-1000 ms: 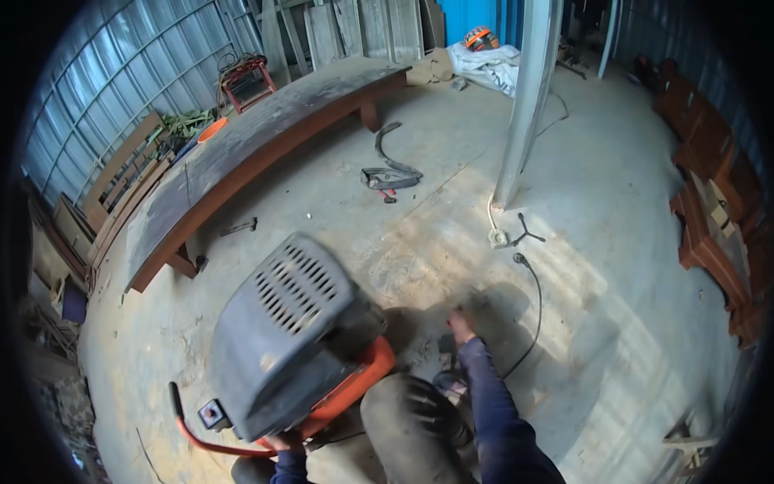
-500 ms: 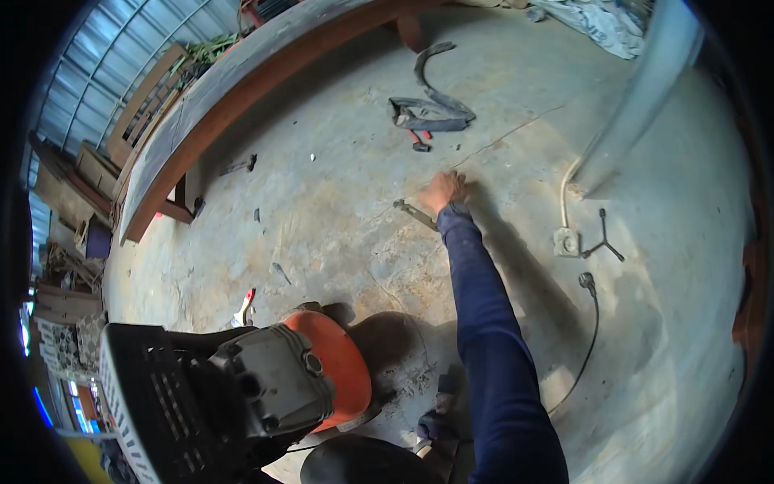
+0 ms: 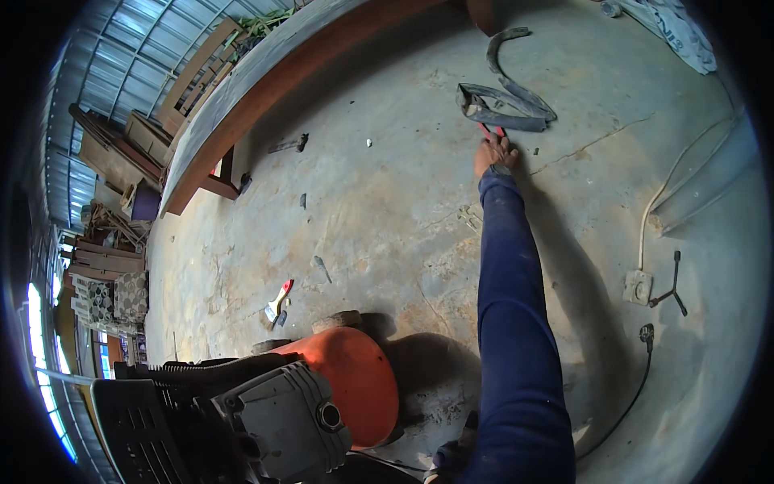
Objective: Dismantling and repairing a mechanical machine on the floor using pliers.
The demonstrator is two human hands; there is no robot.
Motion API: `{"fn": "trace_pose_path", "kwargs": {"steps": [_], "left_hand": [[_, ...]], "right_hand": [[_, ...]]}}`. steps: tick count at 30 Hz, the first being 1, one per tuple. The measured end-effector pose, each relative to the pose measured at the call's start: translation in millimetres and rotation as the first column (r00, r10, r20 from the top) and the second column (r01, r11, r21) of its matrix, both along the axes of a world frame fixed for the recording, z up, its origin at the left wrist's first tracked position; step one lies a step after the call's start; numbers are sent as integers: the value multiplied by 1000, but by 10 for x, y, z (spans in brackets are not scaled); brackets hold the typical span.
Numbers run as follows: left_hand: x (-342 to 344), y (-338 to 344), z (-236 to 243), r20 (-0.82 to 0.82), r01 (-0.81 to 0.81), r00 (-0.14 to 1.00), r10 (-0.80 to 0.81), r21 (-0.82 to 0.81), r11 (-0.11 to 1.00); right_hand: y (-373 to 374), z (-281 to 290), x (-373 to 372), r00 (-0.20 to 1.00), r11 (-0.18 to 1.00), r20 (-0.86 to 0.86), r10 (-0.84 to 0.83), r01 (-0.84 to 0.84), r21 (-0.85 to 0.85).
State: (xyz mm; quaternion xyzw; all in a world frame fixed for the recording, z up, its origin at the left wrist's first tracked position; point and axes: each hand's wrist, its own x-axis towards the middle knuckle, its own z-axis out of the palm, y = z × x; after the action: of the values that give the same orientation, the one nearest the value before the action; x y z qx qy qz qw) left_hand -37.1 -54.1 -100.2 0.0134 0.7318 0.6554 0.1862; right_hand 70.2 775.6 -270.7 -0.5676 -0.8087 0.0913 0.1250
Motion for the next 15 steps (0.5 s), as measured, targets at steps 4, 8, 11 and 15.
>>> {"fn": "trace_pose_path", "kwargs": {"steps": [4,8,11,15], "left_hand": [[-71,76,-2,3,55,999,-54,-56,997],[-94,143,-91,39,117,993,-114,-105,988],[-39,111,-82,58,141,989,-134,-156,978],[31,153,-169,86,207,977,-195,-163,965]], "right_hand": [[-160,29,216,999,993,-26,-48,50,104],[-683,88,581,999,985,-39,-6,13,170],[-1641,113,1051,988,981,-156,19,11,194],[-2640,367,1849,971,996,-239,19,3,90]]}}
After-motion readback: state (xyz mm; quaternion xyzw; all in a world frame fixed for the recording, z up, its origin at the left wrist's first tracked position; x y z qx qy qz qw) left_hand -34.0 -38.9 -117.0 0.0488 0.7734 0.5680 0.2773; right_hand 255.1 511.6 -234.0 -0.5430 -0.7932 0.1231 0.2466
